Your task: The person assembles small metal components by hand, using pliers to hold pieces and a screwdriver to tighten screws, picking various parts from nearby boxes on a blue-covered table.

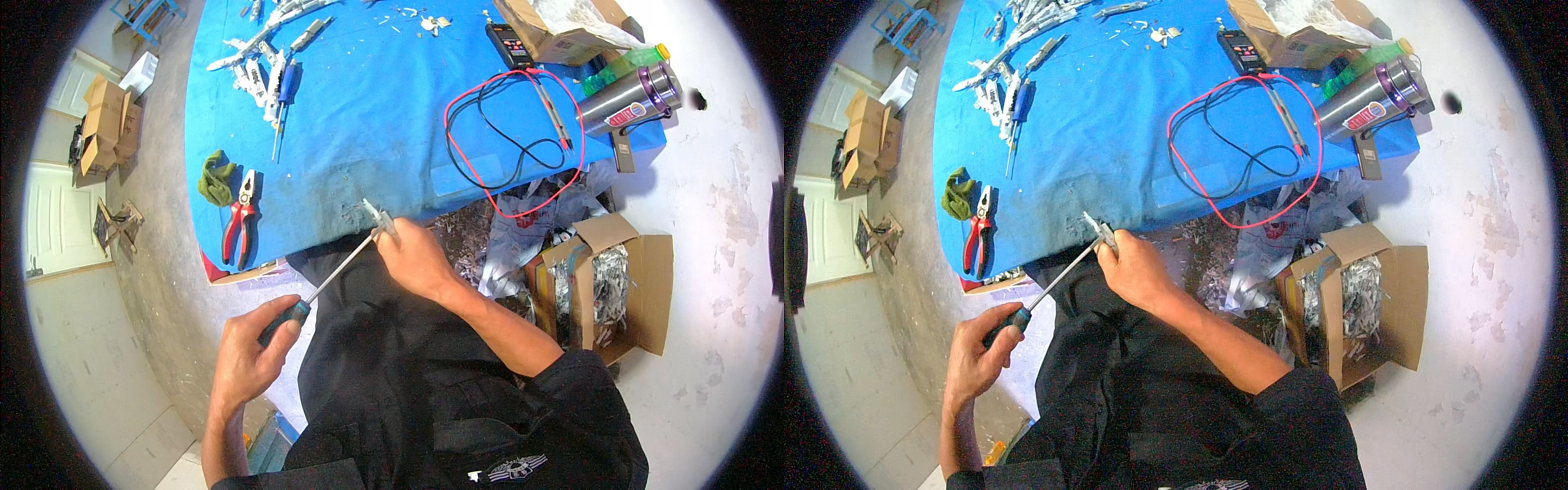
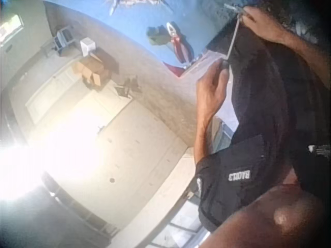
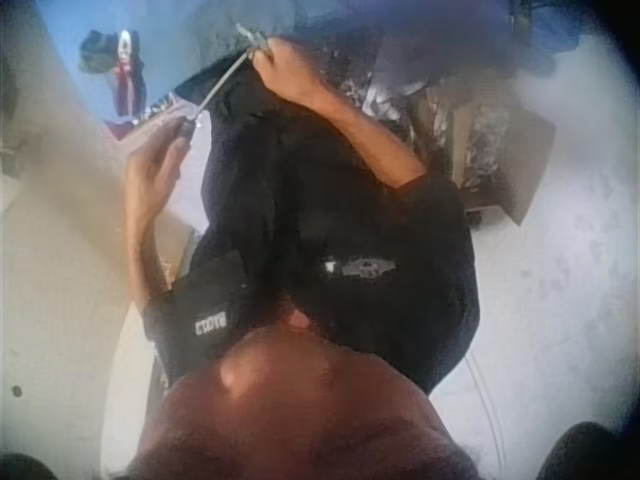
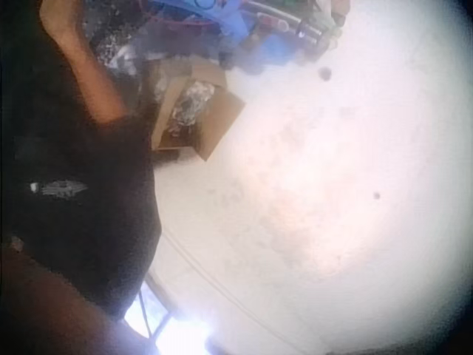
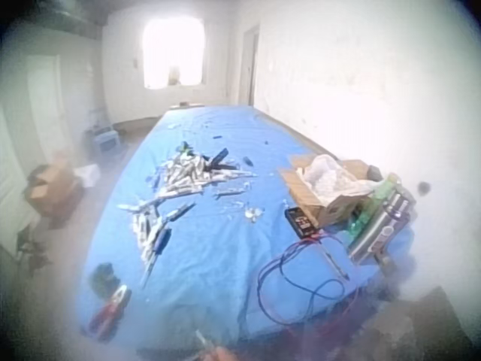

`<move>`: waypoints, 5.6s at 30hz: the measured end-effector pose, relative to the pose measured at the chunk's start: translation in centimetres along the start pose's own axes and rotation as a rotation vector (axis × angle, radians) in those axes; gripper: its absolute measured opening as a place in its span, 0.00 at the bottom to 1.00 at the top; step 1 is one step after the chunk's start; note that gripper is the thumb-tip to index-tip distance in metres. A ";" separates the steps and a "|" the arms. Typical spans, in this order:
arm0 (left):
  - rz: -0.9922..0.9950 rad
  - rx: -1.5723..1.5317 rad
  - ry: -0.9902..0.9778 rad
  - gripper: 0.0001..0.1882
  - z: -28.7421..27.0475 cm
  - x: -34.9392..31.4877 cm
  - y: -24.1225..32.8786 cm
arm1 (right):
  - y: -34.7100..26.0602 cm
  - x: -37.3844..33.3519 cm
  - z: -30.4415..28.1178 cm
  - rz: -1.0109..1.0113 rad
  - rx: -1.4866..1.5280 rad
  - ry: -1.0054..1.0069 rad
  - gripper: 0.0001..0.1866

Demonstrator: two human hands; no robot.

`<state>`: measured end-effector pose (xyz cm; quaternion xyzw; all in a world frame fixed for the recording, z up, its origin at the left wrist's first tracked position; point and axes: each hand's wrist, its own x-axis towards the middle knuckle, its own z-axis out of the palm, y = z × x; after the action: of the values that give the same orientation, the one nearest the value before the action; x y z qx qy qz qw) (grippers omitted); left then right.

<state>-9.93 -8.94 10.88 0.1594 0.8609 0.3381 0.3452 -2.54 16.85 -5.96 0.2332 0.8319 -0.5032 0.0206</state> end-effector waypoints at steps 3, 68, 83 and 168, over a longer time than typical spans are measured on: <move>-0.008 0.006 0.002 0.20 0.0 -0.1 -0.2 | -0.2 0.0 -0.1 0.000 -0.005 0.011 0.19; 0.078 0.213 0.080 0.17 0.9 -0.8 2.1 | -2.7 -0.5 -1.1 0.048 -0.265 -0.040 0.22; 0.065 0.198 0.078 0.17 1.5 -1.1 1.8 | -1.8 -0.4 -0.6 -0.011 -0.245 0.007 0.21; -0.031 -0.063 -0.053 0.15 1.6 0.6 -3.3 | -2.6 -0.1 -1.6 -0.015 -0.334 -0.041 0.20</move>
<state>-9.44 -10.29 7.43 0.1440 0.8428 0.3551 0.3780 -3.23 17.14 -3.03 0.2102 0.9050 -0.3628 0.0722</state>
